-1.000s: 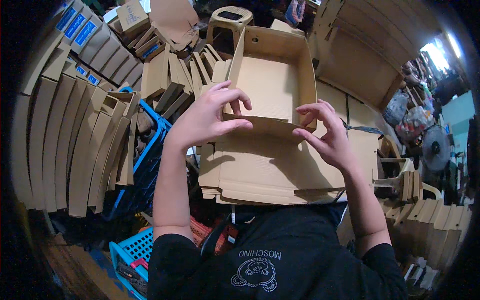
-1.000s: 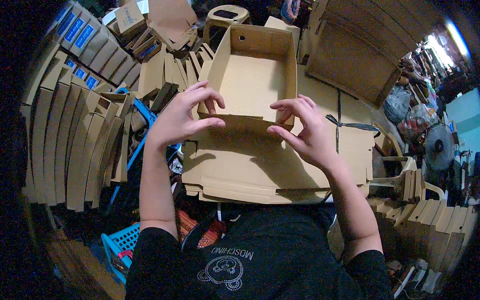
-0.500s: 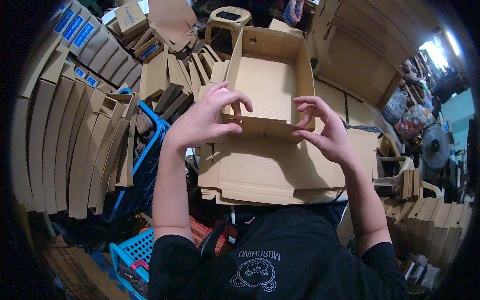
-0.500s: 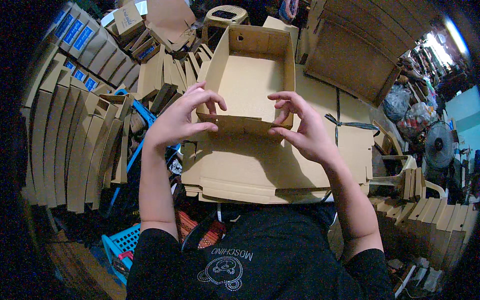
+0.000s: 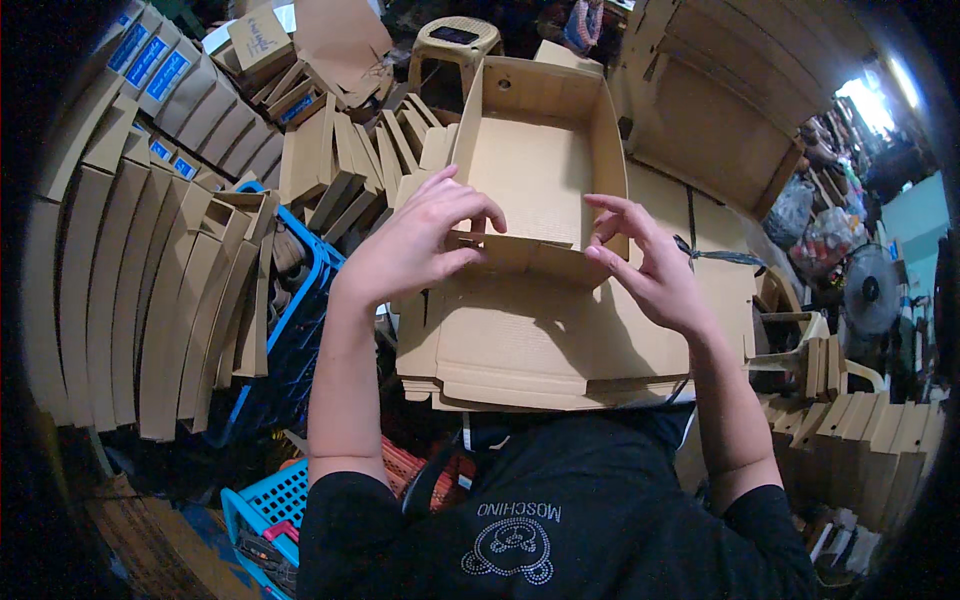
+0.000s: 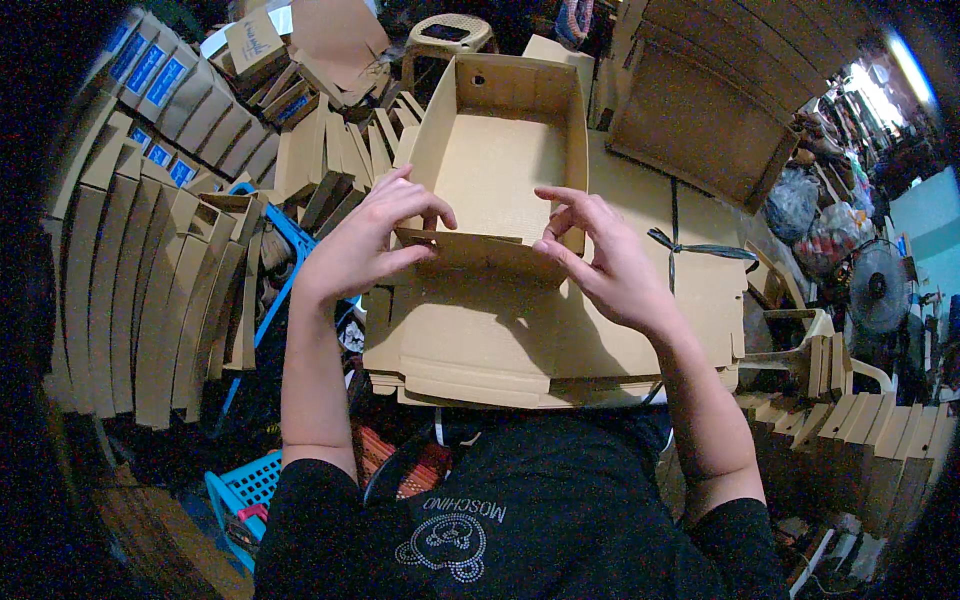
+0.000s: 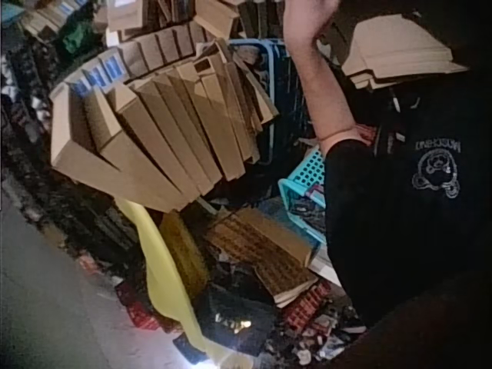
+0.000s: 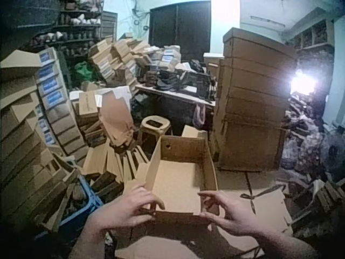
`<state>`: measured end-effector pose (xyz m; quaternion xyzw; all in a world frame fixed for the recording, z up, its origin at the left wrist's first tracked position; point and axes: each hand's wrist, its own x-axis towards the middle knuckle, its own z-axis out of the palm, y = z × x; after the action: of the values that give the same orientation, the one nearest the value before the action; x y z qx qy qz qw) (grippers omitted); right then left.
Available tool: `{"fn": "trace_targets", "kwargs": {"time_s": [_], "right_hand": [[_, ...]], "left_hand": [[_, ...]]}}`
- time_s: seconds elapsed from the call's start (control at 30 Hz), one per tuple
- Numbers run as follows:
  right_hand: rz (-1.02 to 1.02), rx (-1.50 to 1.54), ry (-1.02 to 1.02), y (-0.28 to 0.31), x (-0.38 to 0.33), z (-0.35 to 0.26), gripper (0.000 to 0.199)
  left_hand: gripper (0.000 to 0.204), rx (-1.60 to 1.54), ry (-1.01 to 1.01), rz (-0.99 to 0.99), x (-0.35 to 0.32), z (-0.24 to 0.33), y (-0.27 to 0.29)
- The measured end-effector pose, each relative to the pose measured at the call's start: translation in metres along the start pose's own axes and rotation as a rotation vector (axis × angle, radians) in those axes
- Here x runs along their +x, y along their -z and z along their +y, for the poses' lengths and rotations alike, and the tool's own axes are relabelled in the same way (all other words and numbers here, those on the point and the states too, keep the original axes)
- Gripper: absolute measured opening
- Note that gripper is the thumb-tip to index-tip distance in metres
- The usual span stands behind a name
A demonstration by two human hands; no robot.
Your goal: Assembling cardboard shoe boxes from flat sheets.
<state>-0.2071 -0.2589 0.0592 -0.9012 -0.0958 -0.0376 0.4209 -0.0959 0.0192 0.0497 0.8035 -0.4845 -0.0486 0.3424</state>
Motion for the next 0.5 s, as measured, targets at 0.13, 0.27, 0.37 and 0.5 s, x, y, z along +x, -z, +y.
{"fn": "trace_targets", "kwargs": {"time_s": [0.13,0.27,0.37,0.5], "right_hand": [[-0.016,-0.067,0.048,0.002,0.001,0.000,0.051],[-0.029,-0.071,0.084,0.007,0.001,0.003,0.057],[-0.032,-0.026,0.087,0.007,-0.001,0.005,0.061],[-0.052,-0.073,0.109,0.011,-0.006,0.007,0.067]], "left_hand": [[0.029,-0.015,-0.005,0.045,-0.001,0.000,-0.002],[0.029,0.005,-0.025,0.053,0.002,-0.002,-0.005],[0.024,0.038,-0.028,0.069,0.003,-0.001,-0.005],[0.029,0.063,-0.014,0.069,0.004,0.004,-0.005]]}}
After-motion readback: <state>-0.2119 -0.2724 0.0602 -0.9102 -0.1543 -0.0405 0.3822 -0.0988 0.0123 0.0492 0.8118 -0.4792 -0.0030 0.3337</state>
